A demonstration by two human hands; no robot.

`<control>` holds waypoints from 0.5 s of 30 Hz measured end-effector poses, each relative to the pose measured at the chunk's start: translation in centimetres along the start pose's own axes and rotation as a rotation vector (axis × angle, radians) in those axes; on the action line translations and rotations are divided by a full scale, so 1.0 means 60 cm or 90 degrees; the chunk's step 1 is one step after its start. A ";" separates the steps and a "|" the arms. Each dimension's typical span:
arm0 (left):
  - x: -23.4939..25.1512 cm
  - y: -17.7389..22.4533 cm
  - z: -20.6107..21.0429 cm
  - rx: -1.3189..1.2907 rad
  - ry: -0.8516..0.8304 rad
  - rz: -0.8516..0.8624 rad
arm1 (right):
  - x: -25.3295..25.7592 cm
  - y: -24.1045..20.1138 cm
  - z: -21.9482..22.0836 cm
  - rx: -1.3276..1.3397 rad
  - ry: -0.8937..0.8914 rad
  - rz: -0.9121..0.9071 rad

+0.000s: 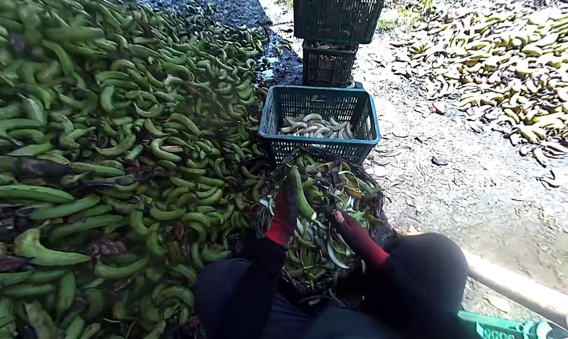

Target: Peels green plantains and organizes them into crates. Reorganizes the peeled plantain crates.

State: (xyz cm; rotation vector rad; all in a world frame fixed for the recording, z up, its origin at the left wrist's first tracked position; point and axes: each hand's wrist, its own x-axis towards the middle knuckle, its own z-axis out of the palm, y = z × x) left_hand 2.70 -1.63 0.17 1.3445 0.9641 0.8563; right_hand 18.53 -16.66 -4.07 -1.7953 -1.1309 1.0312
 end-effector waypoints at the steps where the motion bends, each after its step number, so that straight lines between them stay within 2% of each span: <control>1: 0.001 0.000 0.003 -0.019 0.004 0.010 | 0.012 -0.026 -0.019 -0.085 -0.006 -0.030; 5: 0.000 -0.013 0.014 -0.051 0.043 0.025 | 0.016 -0.083 -0.039 -0.242 -0.034 -0.133; 8: -0.012 -0.006 0.015 0.053 0.100 0.063 | 0.011 -0.094 -0.028 -0.261 -0.051 -0.125; 13: -0.019 -0.005 0.033 0.001 0.071 0.119 | 0.025 -0.083 -0.022 -0.253 0.034 -0.136; 15: -0.011 -0.013 0.024 0.020 0.099 0.141 | 0.018 -0.088 -0.028 -0.276 0.009 -0.159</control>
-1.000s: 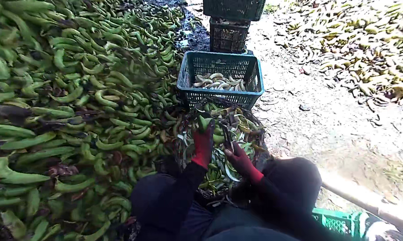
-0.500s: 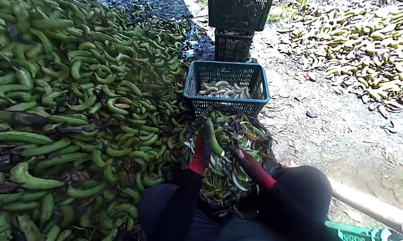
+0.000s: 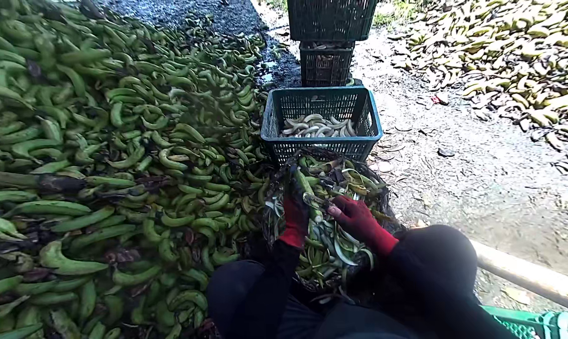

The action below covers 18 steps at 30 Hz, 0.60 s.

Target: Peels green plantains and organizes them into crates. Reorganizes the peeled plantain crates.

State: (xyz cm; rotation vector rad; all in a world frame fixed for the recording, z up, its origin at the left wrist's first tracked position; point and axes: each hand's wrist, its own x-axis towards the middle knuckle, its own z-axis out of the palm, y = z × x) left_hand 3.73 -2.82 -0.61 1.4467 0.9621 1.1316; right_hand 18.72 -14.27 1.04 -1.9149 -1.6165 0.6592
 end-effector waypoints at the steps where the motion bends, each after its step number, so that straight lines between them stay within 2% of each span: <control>1: 0.008 -0.006 -0.008 0.022 0.022 0.005 | -0.004 -0.004 -0.004 -0.013 -0.021 -0.014; 4: 0.018 0.000 -0.022 0.072 0.033 0.021 | -0.005 -0.012 -0.011 -0.051 -0.052 -0.023; 6: 0.008 0.009 -0.016 0.033 -0.001 -0.018 | 0.009 -0.007 -0.012 -0.078 -0.015 -0.024; 10: -0.008 0.001 -0.006 -0.253 -0.173 -0.261 | 0.069 0.009 -0.033 -0.131 0.075 0.026; 12: -0.008 -0.016 -0.007 -0.345 -0.236 -0.333 | 0.093 0.017 -0.039 -0.164 0.100 0.044; 13: -0.006 -0.018 -0.012 -0.340 -0.255 -0.333 | 0.099 0.016 -0.040 -0.172 0.105 0.053; 16: -0.006 -0.003 -0.025 -0.187 -0.374 -0.250 | 0.108 0.033 -0.048 -0.152 0.150 0.090; 17: -0.015 0.001 -0.024 -0.159 -0.381 -0.225 | 0.108 0.045 -0.055 -0.133 0.166 0.109; 18: -0.019 0.000 -0.020 -0.152 -0.326 -0.207 | 0.104 0.051 -0.063 -0.106 0.178 0.126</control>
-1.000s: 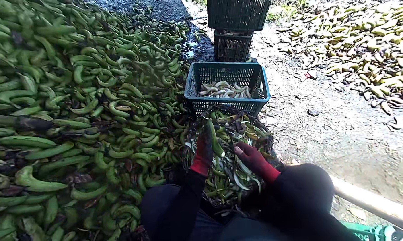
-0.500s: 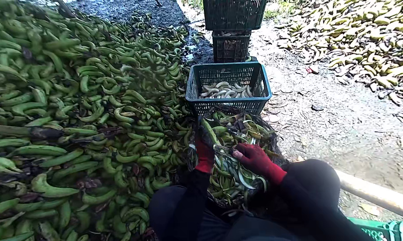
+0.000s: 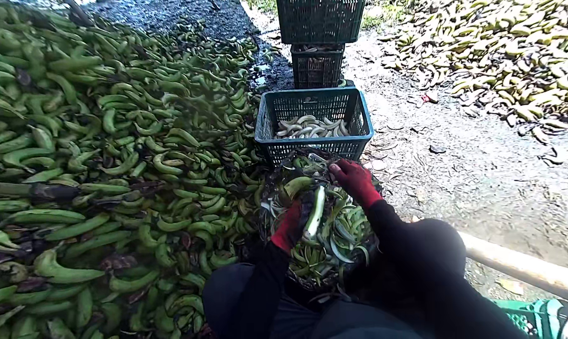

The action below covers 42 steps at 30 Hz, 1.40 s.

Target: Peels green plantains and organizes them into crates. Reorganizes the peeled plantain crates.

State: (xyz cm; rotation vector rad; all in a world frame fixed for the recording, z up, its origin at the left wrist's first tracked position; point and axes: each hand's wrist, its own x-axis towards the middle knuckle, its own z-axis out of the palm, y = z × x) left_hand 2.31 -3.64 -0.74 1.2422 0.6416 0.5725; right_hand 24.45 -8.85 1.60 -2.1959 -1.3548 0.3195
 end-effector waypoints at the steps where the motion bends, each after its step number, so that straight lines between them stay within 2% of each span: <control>1: 0.008 -0.005 -0.003 0.027 0.083 0.025 | -0.001 0.000 -0.007 0.025 -0.002 0.019; 3: 0.033 -0.013 -0.021 0.097 0.242 0.041 | -0.019 -0.016 -0.010 0.053 -0.040 0.042; 6: 0.059 -0.019 -0.028 0.185 0.473 0.052 | -0.082 -0.049 0.034 0.032 -0.146 0.002; 9: 0.063 -0.015 -0.021 0.090 0.523 0.067 | -0.116 -0.070 0.059 -0.005 -0.144 -0.046; 11: 0.055 -0.015 -0.020 0.074 0.483 0.064 | -0.095 -0.070 0.058 -0.010 -0.144 -0.044; 13: 0.037 -0.008 -0.021 0.069 0.353 0.058 | -0.052 -0.059 0.053 -0.001 -0.153 -0.062; 16: 0.017 0.008 -0.025 -0.113 0.146 -0.027 | 0.006 -0.049 0.046 0.005 -0.166 -0.082; 18: 0.011 0.014 -0.032 -0.091 0.064 -0.042 | 0.024 -0.057 0.036 0.013 -0.176 -0.060; 21: 0.016 0.012 -0.036 0.132 0.101 0.008 | 0.011 -0.062 0.046 0.024 -0.086 -0.027; 24: 0.041 -0.015 -0.047 0.216 0.319 0.026 | -0.051 -0.087 0.064 -0.010 -0.043 -0.042; 25: 0.043 -0.014 -0.047 0.167 0.383 0.025 | -0.078 -0.090 0.079 -0.023 -0.030 -0.065; 27: 0.047 0.000 -0.042 -0.073 0.459 0.032 | -0.113 -0.089 0.103 -0.033 0.020 -0.108; 28: 0.049 0.009 -0.036 -0.191 0.458 0.028 | -0.117 -0.088 0.107 -0.028 0.043 -0.121; 30: 0.047 0.015 -0.029 -0.276 0.390 0.024 | -0.107 -0.087 0.101 -0.015 0.036 -0.131; 32: 0.043 0.010 -0.025 -0.188 0.361 0.036 | -0.086 -0.090 0.087 -0.007 -0.015 -0.116; 34: 0.035 0.009 -0.012 0.019 0.368 0.055 | -0.066 -0.090 0.071 0.013 -0.062 -0.086; 37: 0.028 0.023 -0.008 0.284 0.350 0.016 | -0.056 -0.087 0.055 -0.006 -0.084 -0.086; 39: 0.030 0.028 -0.011 0.344 0.336 0.003 | -0.056 -0.090 0.050 -0.017 -0.097 -0.085; 42: 0.025 0.027 0.003 0.259 0.277 0.044 | -0.026 -0.090 0.043 0.032 -0.130 -0.035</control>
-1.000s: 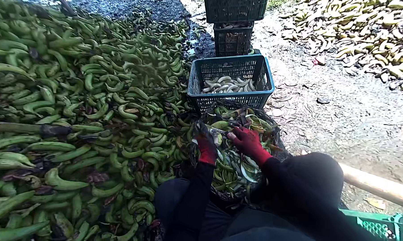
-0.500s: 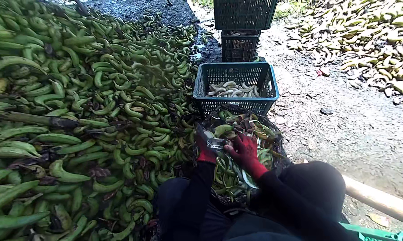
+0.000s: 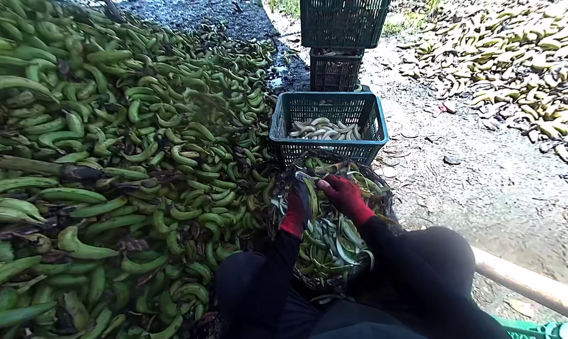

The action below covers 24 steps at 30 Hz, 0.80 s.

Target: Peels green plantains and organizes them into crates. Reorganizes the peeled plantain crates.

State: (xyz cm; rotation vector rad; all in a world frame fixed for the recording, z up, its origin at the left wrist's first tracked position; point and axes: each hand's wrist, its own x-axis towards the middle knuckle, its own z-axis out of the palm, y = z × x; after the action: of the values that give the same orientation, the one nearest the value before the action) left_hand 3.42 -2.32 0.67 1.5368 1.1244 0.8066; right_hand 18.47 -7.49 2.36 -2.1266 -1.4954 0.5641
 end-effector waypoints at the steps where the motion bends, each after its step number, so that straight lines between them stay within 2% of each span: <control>1: -0.004 -0.003 0.006 -0.036 -0.032 0.010 | 0.015 0.004 -0.005 0.032 -0.021 0.035; 3: -0.009 -0.014 0.011 -0.117 -0.087 -0.014 | 0.038 0.020 -0.004 0.085 -0.036 0.097; 5: 0.003 -0.028 0.010 -0.255 -0.086 -0.077 | 0.029 0.025 0.001 0.064 0.028 0.084; 9: 0.023 -0.023 -0.030 -0.608 -0.124 -0.231 | -0.045 0.039 0.035 -0.062 0.137 -0.196; 11: 0.022 -0.010 -0.038 -0.706 -0.138 -0.293 | -0.063 0.038 0.048 -0.097 0.180 -0.260; 13: 0.013 -0.006 -0.031 -0.675 -0.134 -0.276 | -0.063 0.026 0.040 -0.089 0.113 -0.203; 15: 0.010 -0.017 -0.019 -0.582 -0.111 -0.188 | -0.047 0.019 0.028 -0.055 0.017 -0.129; 17: 0.014 -0.027 -0.008 -0.504 -0.096 -0.141 | -0.029 0.018 0.028 -0.020 -0.032 -0.071; 21: 0.005 -0.033 0.006 -0.353 -0.098 -0.173 | 0.003 0.041 0.039 0.058 -0.068 0.064; 24: 0.004 -0.041 -0.008 -0.365 -0.200 -0.181 | 0.014 0.070 0.037 0.116 -0.057 0.137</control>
State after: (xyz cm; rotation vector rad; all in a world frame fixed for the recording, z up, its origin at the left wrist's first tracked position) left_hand 2.46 -1.81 -1.61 0.9545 0.7656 0.5964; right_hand 20.59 -7.61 -1.99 -2.1552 -1.2147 0.8497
